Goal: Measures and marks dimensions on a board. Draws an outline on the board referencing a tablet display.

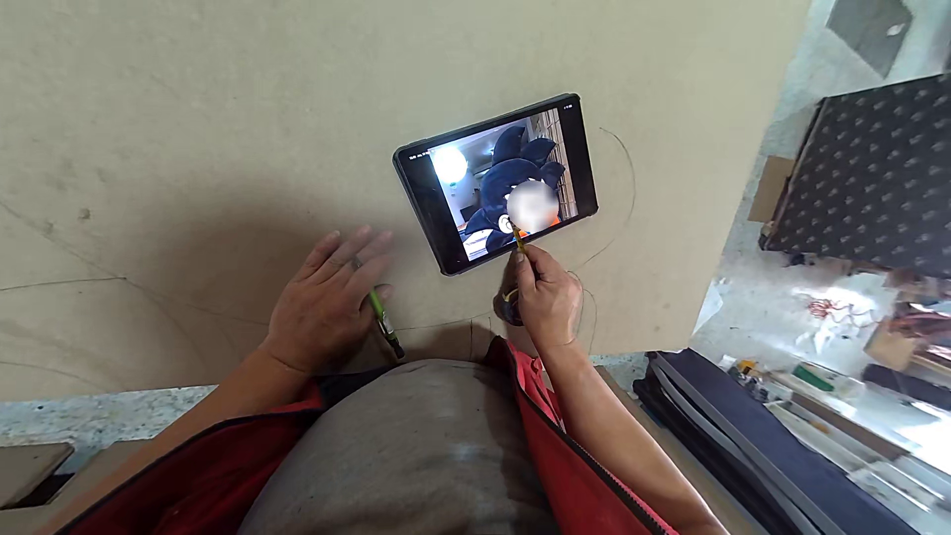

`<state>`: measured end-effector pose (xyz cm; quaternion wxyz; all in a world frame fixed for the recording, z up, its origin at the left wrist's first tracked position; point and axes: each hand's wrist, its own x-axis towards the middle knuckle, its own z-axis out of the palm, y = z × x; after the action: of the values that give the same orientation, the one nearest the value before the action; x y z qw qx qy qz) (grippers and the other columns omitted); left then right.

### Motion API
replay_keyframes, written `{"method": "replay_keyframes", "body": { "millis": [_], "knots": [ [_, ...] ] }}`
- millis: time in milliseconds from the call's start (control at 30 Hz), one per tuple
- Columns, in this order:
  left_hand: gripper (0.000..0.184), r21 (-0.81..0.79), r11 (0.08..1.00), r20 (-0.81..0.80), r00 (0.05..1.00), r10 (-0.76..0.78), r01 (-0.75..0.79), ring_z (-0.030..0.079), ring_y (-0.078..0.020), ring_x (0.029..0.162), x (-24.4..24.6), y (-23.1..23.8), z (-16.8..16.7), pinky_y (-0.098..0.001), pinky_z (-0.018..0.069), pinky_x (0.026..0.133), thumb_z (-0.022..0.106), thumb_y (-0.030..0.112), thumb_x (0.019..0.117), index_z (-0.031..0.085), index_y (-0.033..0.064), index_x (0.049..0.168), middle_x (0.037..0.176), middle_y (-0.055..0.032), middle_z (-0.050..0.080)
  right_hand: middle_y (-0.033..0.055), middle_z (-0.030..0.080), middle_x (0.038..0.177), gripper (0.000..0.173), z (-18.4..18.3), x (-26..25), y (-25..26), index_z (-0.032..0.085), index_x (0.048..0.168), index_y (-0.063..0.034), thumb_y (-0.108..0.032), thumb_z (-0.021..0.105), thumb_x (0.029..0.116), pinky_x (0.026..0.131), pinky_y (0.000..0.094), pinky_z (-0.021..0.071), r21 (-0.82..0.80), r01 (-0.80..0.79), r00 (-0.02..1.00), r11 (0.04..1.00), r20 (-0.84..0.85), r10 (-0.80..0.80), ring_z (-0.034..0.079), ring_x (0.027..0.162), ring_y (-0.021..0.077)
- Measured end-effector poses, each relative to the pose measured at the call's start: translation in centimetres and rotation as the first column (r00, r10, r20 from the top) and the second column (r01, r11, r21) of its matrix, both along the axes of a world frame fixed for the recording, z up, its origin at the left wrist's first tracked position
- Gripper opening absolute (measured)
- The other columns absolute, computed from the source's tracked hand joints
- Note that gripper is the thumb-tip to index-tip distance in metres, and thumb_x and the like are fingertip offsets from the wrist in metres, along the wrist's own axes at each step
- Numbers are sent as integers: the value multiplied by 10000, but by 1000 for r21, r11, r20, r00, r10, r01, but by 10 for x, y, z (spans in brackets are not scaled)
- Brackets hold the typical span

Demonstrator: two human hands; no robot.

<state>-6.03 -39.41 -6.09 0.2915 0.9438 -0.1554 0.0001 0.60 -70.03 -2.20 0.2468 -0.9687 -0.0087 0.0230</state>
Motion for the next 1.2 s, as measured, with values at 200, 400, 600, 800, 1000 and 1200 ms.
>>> {"method": "replay_keyframes", "body": {
  "millis": [200, 400, 600, 800, 1000, 1200],
  "knots": [
    [427, 3, 1000, 13, 1000, 4, -4, 402, -259, 1499, 0, 2, 1, -465, 246, 1268, 462, 344, 1070, 616, 72, 1361, 1568, -76, 502, -3, 780, 937, 223, 0, 0, 2, 783, 1095, -129, -223, 587, 1041, 692, 325, 599, -6, -5, 1000, 1000, 4, 5, 726, 794, 88],
    [416, -41, 998, -51, 998, 39, -41, 399, -247, 1500, -2, -3, 5, -513, 276, 1256, 525, 333, 1051, 632, 78, 1362, 1558, -67, 513, 24, 779, 995, 247, 10, -1, -4, 768, 1153, -128, -267, 594, 1045, 743, 377, 619, 101, -49, 997, 994, -58, 55, 737, 839, 121],
    [549, -136, 981, -338, 937, 83, -136, 591, -205, 1311, -3, 19, 62, -440, 493, 1105, 543, 459, 1050, 542, 109, 1473, 1489, -45, 576, -59, 753, 1082, 291, 3, -27, 15, 779, 1124, -230, -376, 540, 1045, 839, 374, 621, 289, -372, 880, 882, -194, 434, 719, 953, 74],
    [481, -126, 912, -454, 839, 298, -392, 657, -154, 1193, -54, 87, 81, -442, 551, 1028, 569, 426, 1044, 559, 198, 1468, 1371, -3, 657, 21, 731, 1217, 263, 31, -29, 13, 669, 1218, -96, -269, 526, 1080, 638, 300, 577, 551, 488, 847, 677, -485, -216, 682, 738, 100],
    [414, -207, 818, -475, 786, 394, -536, 691, -136, 1172, -90, 155, 78, -375, 568, 1040, 564, 333, 1050, 630, 50, 1345, 1277, -72, 714, 16, 715, 1209, 240, 39, -3, 50, 614, 1263, -119, -223, 470, 1102, 550, 224, 531, 670, 650, 759, 358, -592, -272, 640, 643, 75],
    [394, -195, 837, -485, 791, 371, -512, 677, -105, 1186, -77, 209, 84, -364, 558, 1055, 567, 336, 1053, 620, 98, 1361, 1289, -28, 707, 56, 682, 1064, 368, 8, 125, 134, 623, 1316, -123, -377, 565, 1056, 756, 363, 571, 670, 432, 889, 604, -431, -157, 652, 835, 137]
  ]
}}
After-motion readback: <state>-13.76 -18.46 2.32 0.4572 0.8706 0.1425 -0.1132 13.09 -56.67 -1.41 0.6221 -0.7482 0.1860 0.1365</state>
